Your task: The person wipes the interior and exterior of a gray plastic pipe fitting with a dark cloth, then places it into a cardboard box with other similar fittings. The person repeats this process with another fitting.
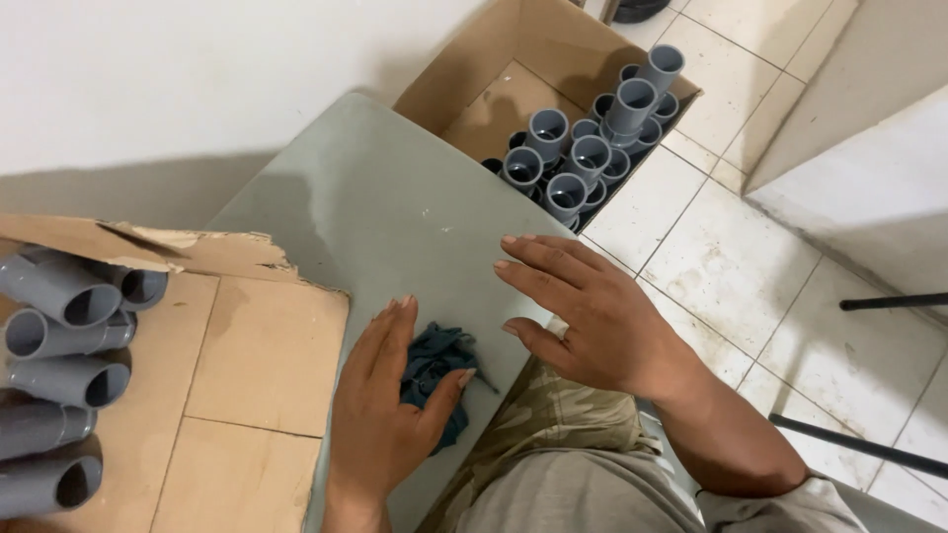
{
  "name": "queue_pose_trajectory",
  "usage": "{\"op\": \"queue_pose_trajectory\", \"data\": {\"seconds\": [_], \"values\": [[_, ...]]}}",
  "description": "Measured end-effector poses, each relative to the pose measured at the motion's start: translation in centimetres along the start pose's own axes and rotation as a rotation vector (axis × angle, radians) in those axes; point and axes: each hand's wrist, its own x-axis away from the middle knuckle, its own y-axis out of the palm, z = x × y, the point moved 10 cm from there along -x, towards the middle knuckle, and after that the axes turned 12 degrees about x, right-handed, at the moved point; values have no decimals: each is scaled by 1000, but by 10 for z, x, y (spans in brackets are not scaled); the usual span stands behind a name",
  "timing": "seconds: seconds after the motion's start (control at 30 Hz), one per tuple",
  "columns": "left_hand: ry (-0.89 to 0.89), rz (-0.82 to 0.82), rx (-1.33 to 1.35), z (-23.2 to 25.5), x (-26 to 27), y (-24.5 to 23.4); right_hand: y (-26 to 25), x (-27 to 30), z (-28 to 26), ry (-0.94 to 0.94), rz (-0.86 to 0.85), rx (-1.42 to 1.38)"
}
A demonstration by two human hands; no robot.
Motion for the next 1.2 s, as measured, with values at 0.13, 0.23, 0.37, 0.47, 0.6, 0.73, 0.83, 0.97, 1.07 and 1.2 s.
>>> {"op": "queue_pose_trajectory", "data": {"seconds": [0.13,0.23,0.37,0.47,0.6,0.73,0.83,0.97,1.07,1.2], "values": [[23,171,-1,-12,22,-28,19,-13,-17,-35,-44,-14],[118,408,24,-9,42,-60,30,-25,-30,-43,-79,-20],[132,593,29,-32,72,-84,40,-38,-44,-67,-109,-24],[104,644,15,-48,83,-93,46,-46,-52,-91,-114,-31],[51,683,11,-62,90,-100,54,-56,-60,-120,-112,-50],[-12,672,5,-75,92,-106,69,-63,-63,-122,-143,-58],[-63,640,-34,-81,90,-111,77,-69,-71,-165,-144,-74],[-104,555,-144,-81,89,-117,94,-77,-86,-202,-203,-107],[-139,532,-203,-82,97,-122,110,-82,-105,-247,-246,-141],[-235,497,-221,-89,115,-132,138,-90,-130,-262,-349,-173]]}}
